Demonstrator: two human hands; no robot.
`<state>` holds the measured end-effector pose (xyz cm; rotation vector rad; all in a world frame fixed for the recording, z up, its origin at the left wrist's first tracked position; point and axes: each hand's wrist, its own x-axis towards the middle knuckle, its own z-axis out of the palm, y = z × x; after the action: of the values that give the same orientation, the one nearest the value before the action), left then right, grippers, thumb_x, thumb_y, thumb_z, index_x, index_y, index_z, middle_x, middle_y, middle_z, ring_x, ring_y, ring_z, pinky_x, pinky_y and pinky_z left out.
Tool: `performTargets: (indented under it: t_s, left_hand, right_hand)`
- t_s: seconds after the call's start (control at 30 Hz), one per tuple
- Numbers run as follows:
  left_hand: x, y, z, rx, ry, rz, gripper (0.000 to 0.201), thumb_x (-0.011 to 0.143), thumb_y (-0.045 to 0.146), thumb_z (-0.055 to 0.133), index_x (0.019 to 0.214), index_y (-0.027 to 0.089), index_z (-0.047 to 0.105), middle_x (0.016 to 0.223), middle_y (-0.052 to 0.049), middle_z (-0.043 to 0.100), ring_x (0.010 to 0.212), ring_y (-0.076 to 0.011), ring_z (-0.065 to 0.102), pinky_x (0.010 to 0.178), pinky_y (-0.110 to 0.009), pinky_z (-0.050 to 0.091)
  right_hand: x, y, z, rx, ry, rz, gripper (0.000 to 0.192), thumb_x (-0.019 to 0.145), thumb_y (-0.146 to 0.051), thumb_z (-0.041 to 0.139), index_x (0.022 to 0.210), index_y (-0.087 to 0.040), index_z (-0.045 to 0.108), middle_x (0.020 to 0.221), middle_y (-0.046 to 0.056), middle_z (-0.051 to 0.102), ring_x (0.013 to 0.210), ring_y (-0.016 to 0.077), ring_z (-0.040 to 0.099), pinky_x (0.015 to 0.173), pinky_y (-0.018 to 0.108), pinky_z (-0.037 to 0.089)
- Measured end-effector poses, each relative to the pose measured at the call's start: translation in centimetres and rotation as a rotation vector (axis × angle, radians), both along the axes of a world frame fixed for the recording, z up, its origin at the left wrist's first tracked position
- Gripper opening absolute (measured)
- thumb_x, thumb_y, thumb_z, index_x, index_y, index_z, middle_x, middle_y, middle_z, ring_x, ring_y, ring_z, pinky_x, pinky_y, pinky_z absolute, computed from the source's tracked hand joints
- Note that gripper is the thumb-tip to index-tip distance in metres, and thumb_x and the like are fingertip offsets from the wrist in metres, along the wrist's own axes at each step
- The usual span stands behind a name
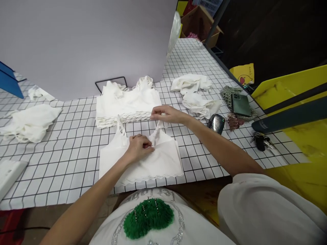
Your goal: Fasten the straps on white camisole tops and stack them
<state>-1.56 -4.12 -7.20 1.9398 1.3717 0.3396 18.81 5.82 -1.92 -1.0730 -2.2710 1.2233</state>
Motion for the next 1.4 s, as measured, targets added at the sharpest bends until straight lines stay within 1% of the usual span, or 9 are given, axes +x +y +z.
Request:
performTargets:
  t_s: [0.3, 0.43, 0.6, 0.73, 0.87, 0.97, 1.13, 1.23, 1.4]
  left_hand:
    - [0.1, 0.7, 0.0, 0.001, 0.031, -0.094, 0.016, 0.075, 0.026, 0.066, 0.061, 0.018, 0.063, 0.069, -0.001, 0.062, 0.085, -0.0235, 0.057, 0.089, -0.043, 0.037]
    - [-1.0, -1.0, -0.6, 0.199, 0.055, -0.031, 0.025, 0.08, 0.03, 0.072, 0.103, 0.019, 0.07, 0.099, -0.006, 0.069, 0.1, -0.028, 0.062, 0.098, -0.052, 0.04]
    - [-3.1, -6.7, -1.9, 0.627, 0.114, -0.15, 0.057, 0.102, 0.027, 0.045, 0.155, 0.016, 0.027, 0.149, -0.018, 0.048, 0.146, -0.0291, 0.037, 0.119, -0.053, 0.027]
    - [-3.6, -9.3, -3.1, 0.634, 0.296, -0.249, 0.074, 0.103, 0.042, 0.039, 0.161, 0.013, 0.004, 0.162, -0.021, 0.029, 0.152, -0.0314, 0.026, 0.121, -0.051, 0.028]
    - [-6.3, -9.9, -3.4, 0.669, 0.385, -0.129, 0.081, 0.1, 0.058, 0.037, 0.162, 0.019, 0.004, 0.166, -0.016, 0.02, 0.153, -0.0348, 0.019, 0.122, -0.055, 0.023]
    - [-9.1, -10.1, -3.6, 0.734, 0.34, -0.036, 0.078, 0.1, 0.06, 0.031, 0.162, 0.022, 0.005, 0.168, -0.015, 0.014, 0.154, -0.0379, 0.014, 0.122, -0.06, 0.018]
    - [-10.6, -10.3, -3.4, 0.69, 0.247, 0.142, 0.065, 0.104, 0.042, 0.029, 0.162, 0.03, 0.002, 0.169, -0.011, 0.013, 0.155, -0.0355, 0.007, 0.12, -0.066, 0.01]
    - [-10.0, -10.3, -2.7, 0.703, 0.197, 0.193, 0.068, 0.102, 0.04, 0.034, 0.162, 0.031, 0.003, 0.167, -0.012, 0.02, 0.155, -0.0359, 0.008, 0.119, -0.067, 0.01]
    - [-11.5, -10.6, -2.9, 0.773, 0.167, 0.208, 0.068, 0.101, 0.038, 0.041, 0.161, 0.035, 0.011, 0.162, -0.009, 0.034, 0.153, -0.0355, 0.016, 0.12, -0.067, 0.016]
  right_hand:
    - [-0.5, 4.0, -0.7, 0.26, -0.162, -0.153, 0.033, 0.093, -0.036, 0.057, 0.066, -0.018, 0.052, 0.065, -0.001, 0.045, 0.072, 0.0153, 0.045, 0.069, 0.029, 0.034]
    - [0.4, 3.0, -1.8, 0.37, -0.19, -0.151, 0.019, 0.094, -0.031, 0.055, 0.093, -0.017, 0.067, 0.092, 0.007, 0.067, 0.101, 0.0235, 0.056, 0.09, 0.039, 0.042]
    - [-1.0, -7.4, -3.2, 0.522, -0.3, -0.211, 0.05, 0.104, -0.031, 0.032, 0.152, -0.015, 0.039, 0.159, 0.017, 0.037, 0.149, 0.0301, 0.029, 0.118, 0.063, 0.02]
    - [-2.8, -17.1, -6.0, 0.512, -0.406, -0.058, 0.071, 0.102, -0.05, 0.037, 0.16, -0.013, 0.021, 0.165, 0.018, 0.021, 0.155, 0.0315, 0.017, 0.121, 0.063, 0.021]
    - [-0.3, -20.3, -7.9, 0.432, -0.53, -0.181, 0.088, 0.095, -0.065, 0.045, 0.161, -0.014, 0.018, 0.164, 0.02, 0.018, 0.154, 0.0368, 0.017, 0.118, 0.07, 0.018]
    - [3.4, -18.7, -7.1, 0.395, -0.531, -0.274, 0.08, 0.096, -0.064, 0.043, 0.159, -0.018, 0.026, 0.163, 0.018, 0.025, 0.153, 0.0358, 0.021, 0.117, 0.07, 0.023]
    - [9.5, -9.9, -2.8, 0.43, -0.4, -0.717, 0.036, 0.103, -0.028, 0.044, 0.13, -0.016, 0.064, 0.127, 0.014, 0.068, 0.122, 0.0241, 0.062, 0.106, 0.043, 0.048]
    - [12.2, -3.9, -0.4, 0.421, -0.44, -0.838, 0.023, 0.099, -0.02, 0.052, 0.112, -0.012, 0.069, 0.114, 0.015, 0.07, 0.113, 0.0253, 0.063, 0.101, 0.046, 0.05]
    - [13.7, 1.3, 1.5, 0.315, -0.405, -0.949, 0.036, 0.097, -0.037, 0.061, 0.127, -0.017, 0.059, 0.128, 0.01, 0.06, 0.109, 0.0223, 0.063, 0.092, 0.044, 0.056]
